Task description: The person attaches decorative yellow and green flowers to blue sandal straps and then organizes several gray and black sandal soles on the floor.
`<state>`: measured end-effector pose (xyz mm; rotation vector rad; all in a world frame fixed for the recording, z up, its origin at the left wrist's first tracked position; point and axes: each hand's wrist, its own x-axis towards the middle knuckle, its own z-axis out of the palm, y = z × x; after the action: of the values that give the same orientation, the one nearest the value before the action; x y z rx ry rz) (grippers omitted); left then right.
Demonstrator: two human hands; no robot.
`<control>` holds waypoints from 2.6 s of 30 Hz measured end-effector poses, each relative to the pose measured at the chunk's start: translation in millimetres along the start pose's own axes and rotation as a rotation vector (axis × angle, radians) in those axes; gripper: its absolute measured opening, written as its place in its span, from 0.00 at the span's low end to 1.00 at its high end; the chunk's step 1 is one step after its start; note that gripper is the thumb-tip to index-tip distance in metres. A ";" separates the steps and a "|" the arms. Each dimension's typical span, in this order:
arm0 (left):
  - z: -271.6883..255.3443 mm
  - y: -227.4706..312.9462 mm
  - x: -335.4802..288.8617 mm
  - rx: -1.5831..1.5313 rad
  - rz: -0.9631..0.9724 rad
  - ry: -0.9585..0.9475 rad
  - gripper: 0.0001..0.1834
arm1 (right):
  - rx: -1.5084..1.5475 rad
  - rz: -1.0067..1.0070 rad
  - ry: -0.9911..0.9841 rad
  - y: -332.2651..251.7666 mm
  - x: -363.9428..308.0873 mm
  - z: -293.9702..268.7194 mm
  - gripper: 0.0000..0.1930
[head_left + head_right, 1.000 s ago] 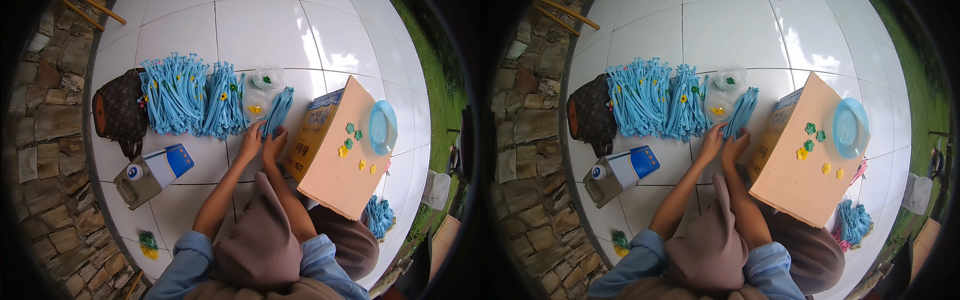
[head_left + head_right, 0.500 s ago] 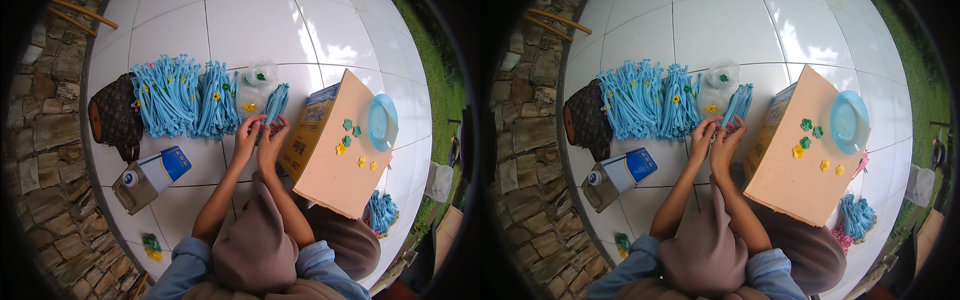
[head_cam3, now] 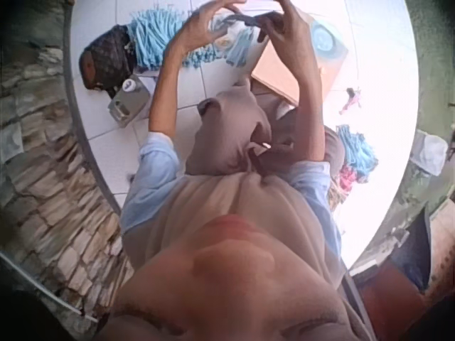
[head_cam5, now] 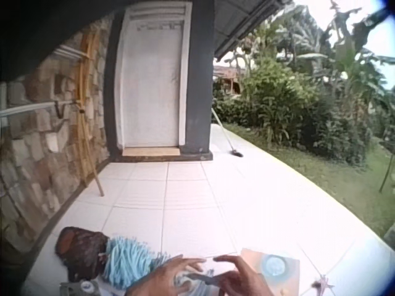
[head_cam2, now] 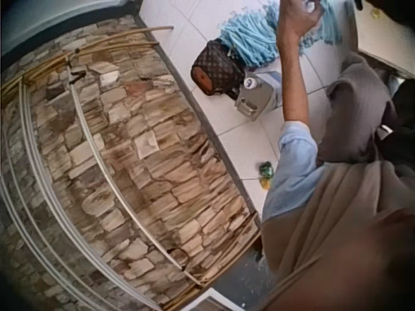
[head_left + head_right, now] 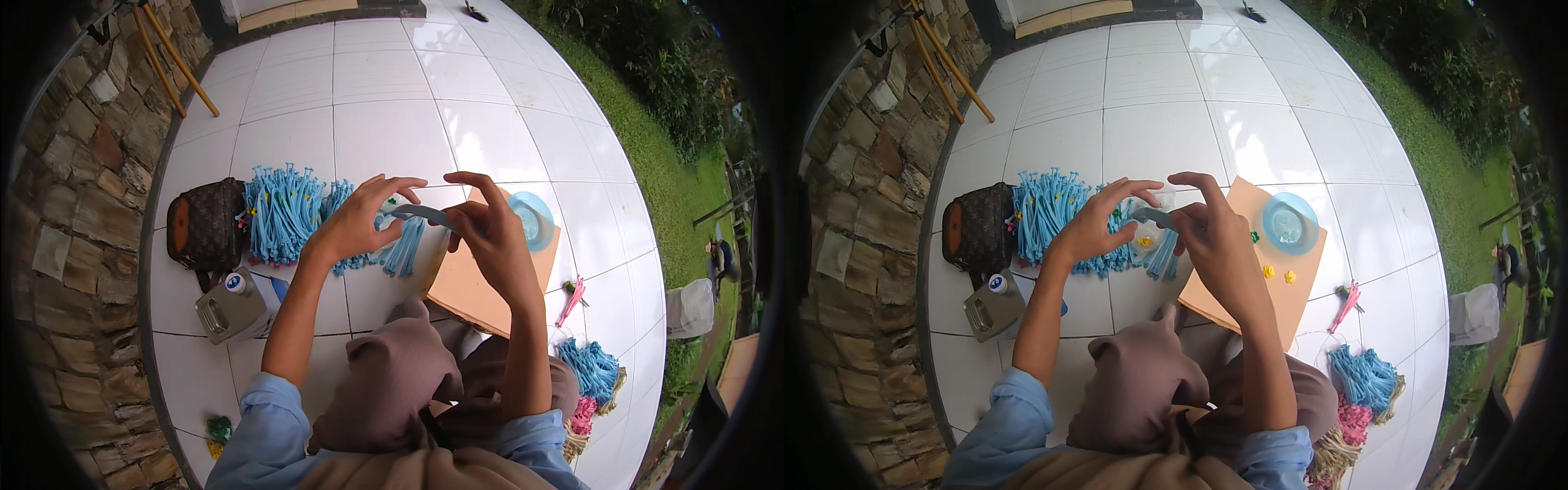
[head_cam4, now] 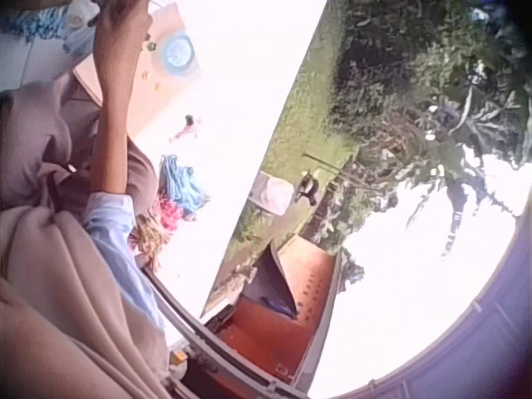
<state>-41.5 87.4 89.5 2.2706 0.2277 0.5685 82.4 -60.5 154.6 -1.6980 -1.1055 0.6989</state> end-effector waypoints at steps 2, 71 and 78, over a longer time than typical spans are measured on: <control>-8.2 25.1 1.2 -0.027 -0.067 -0.026 0.21 | -0.071 -0.080 -0.034 -20.4 -7.6 -24.4 0.17; 116.7 103.3 1.5 -0.742 -0.298 0.270 0.18 | -0.381 -0.536 0.278 43.8 -92.4 -63.8 0.34; 116.3 105.8 2.9 -0.744 -0.269 0.266 0.17 | -0.510 -0.708 0.321 44.5 -90.3 -67.4 0.30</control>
<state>14.0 -59.6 96.9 1.4198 0.3737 0.6735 115.9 -175.4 135.7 -1.5740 -1.5974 -0.3162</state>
